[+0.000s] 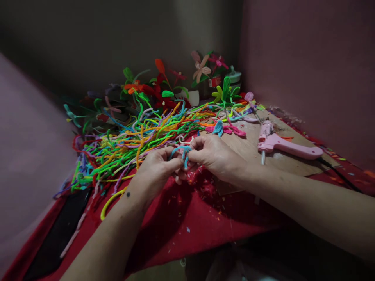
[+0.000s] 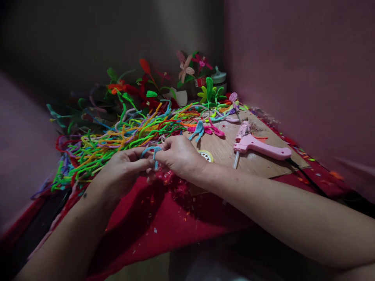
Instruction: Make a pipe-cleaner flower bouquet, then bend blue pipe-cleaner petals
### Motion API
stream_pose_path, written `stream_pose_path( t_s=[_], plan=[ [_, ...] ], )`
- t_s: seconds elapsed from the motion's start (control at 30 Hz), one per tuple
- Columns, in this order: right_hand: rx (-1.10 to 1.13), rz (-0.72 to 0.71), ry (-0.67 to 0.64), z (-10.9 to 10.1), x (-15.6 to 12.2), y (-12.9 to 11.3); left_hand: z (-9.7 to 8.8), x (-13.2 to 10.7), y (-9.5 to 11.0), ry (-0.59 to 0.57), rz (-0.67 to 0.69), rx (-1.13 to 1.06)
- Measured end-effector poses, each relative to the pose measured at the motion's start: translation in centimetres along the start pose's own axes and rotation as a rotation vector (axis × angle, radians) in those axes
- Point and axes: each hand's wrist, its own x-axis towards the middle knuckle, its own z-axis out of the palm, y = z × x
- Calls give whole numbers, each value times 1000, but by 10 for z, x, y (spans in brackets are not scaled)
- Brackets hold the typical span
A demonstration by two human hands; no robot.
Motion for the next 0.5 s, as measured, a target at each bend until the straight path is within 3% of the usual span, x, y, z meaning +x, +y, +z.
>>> stream_pose_path(
  t_s=[0.2, 0.37, 0.5],
  plan=[
    [-35, -14, 13, -1, 0, 0, 1, 0, 1, 12, 0, 31],
    [128, 58, -73, 0, 1, -1, 3, -2, 2, -8, 16, 99],
    [186, -15, -76, 0, 4, 3, 4, -3, 1, -23, 26, 91]
  ],
)
